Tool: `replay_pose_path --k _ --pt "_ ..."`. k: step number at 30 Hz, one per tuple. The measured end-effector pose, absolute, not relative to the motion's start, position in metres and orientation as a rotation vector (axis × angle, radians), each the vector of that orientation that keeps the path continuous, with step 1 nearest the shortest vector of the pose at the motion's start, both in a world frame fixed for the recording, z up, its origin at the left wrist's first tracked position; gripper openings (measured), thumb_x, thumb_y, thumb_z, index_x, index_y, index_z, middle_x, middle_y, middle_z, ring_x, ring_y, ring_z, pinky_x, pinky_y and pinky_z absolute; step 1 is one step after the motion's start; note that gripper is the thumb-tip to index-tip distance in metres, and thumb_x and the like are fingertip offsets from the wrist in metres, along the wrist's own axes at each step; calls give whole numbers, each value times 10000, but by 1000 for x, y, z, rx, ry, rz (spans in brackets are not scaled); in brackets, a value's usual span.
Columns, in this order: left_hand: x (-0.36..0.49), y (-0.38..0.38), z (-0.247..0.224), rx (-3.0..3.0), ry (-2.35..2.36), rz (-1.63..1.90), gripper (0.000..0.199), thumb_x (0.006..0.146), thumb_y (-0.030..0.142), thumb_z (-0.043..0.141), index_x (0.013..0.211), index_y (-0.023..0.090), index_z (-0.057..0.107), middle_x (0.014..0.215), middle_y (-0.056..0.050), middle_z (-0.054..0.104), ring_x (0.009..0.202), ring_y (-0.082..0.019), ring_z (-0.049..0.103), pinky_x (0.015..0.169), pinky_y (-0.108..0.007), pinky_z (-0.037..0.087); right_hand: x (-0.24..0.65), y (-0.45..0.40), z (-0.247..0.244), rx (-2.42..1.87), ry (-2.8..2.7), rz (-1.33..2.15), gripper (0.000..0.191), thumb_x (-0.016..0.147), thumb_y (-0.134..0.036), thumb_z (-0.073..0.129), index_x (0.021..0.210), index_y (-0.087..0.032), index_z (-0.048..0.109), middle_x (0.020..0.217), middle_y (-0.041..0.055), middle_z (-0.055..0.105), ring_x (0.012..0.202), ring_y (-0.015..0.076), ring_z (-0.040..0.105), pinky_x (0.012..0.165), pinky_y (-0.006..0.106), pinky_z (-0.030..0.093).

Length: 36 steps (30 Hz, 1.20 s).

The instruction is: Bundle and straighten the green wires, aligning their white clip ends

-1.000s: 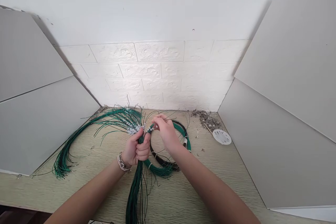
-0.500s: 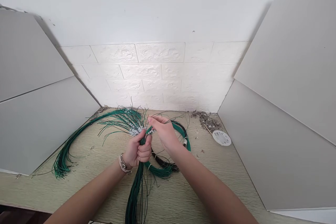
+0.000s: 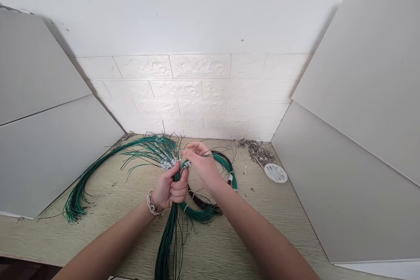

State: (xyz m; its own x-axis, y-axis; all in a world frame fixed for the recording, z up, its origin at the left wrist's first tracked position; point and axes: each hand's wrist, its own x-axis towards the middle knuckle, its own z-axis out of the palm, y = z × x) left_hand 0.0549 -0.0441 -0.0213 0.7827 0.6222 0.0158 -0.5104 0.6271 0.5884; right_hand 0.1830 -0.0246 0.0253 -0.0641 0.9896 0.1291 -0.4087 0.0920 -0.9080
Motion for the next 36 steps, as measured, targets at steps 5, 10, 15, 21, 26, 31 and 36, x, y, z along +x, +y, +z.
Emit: replay_pose_path --k 5,10,15,21,26,31,36 --pt "56 -45 -19 591 221 654 391 866 482 458 684 144 534 433 119 105 353 -23 -8 297 -108 141 184 -20 18 -870 -1144 1366 197 610 -361 736 734 -217 682 765 20 655 767 168 561 724 301 429" --pt "55 -44 -19 591 183 644 311 843 379 496 660 133 552 423 119 92 346 -22 -3 297 -108 169 185 -19 13 -926 -1096 1342 195 588 -376 753 668 -216 674 728 14 654 741 165 557 710 297 416" --pt "54 -45 -19 575 161 654 231 775 274 495 599 128 532 419 113 79 347 -26 -2 297 -115 183 186 -21 14 -928 -1107 1283 216 623 -402 730 588 -213 632 604 -8 585 679 161 521 711 311 395" --pt "55 -45 -18 563 163 679 192 738 253 490 594 130 521 424 115 81 344 -24 -5 293 -115 185 184 -21 14 -865 -1036 1344 211 622 -394 718 599 -218 603 632 4 579 700 175 521 743 331 396" --pt "54 -44 -19 554 157 663 190 737 257 492 600 129 525 420 116 88 342 -23 -3 290 -114 185 181 -25 20 -722 -981 1393 230 643 -345 685 543 -216 523 619 -12 548 674 147 491 725 303 387" --pt "54 -43 -20 553 148 656 190 741 258 487 610 127 529 417 116 88 339 -21 -4 290 -112 174 184 -25 18 -680 -1046 1392 155 626 -306 712 707 -232 603 618 -46 508 625 124 454 682 284 377" --pt "55 -43 -20 552 150 649 187 745 255 484 615 129 531 419 116 91 341 -21 -2 290 -111 168 183 -21 11 -819 -1075 1314 166 649 -360 693 719 -223 628 687 -18 555 716 152 493 719 299 377"
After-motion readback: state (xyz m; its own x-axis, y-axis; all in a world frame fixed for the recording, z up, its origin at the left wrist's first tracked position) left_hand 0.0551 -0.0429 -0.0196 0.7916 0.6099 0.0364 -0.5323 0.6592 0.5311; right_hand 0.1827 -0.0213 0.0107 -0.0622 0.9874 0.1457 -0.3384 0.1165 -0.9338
